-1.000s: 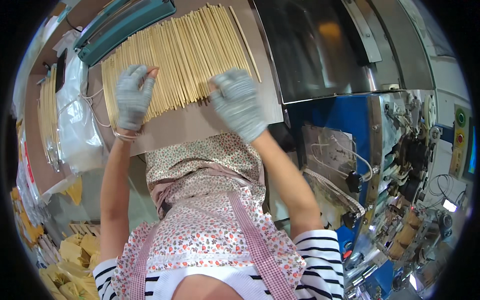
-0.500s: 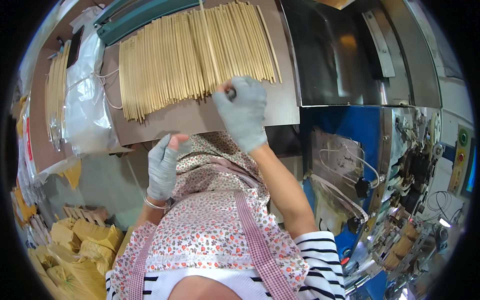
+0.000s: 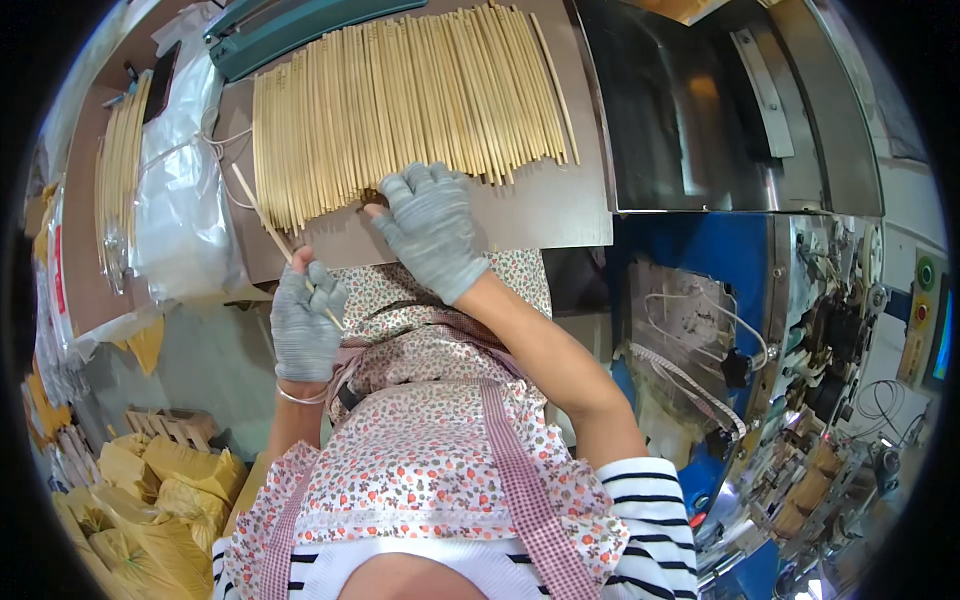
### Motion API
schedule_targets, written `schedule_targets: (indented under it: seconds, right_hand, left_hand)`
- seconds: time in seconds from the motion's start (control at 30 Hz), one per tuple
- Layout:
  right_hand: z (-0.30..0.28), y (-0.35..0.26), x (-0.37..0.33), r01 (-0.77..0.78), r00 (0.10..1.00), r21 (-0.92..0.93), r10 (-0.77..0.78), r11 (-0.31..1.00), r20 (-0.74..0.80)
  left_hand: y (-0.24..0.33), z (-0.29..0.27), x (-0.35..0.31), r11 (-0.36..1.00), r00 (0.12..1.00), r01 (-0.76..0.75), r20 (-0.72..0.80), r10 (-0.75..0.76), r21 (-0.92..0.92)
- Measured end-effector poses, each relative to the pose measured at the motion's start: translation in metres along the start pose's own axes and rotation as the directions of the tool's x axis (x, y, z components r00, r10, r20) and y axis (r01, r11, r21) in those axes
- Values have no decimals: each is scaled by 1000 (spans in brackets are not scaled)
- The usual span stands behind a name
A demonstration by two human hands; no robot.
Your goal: Organizing and bundling wooden sticks on a production floor.
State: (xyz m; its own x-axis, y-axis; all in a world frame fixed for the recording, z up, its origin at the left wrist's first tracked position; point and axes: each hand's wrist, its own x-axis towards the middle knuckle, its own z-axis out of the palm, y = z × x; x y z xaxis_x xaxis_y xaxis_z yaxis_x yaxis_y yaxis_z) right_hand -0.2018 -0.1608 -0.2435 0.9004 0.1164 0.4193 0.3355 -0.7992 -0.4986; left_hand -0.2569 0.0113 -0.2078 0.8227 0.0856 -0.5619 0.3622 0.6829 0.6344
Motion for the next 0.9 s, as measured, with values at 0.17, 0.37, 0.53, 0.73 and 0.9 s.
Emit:
schedule_targets:
  seconds: [0.17,0.37,0.53,0.73,0.9]
  right_hand:
    - [20,1,2,-29,999,-112,24,993,-47]
    - [21,7,-3,-46,993,-96,36,994,-109]
    - [24,3,4,-58,994,-116,46,992,-96]
    - [6,-16,2,-329,937,262,349,907,-30]
    - [-19,-48,-36,-177,964,383,239,907,-119]
  left_hand:
    - [-8,-6,-4,997,997,69,30,-68,-33]
    - [-9,0,3,991,991,128,31,-129,29]
    - [-8,3,7,990,983,140,113,-143,31]
    - [-3,18,4,990,983,141,113,-141,10]
    - [-1,38,8,991,991,130,37,-131,19]
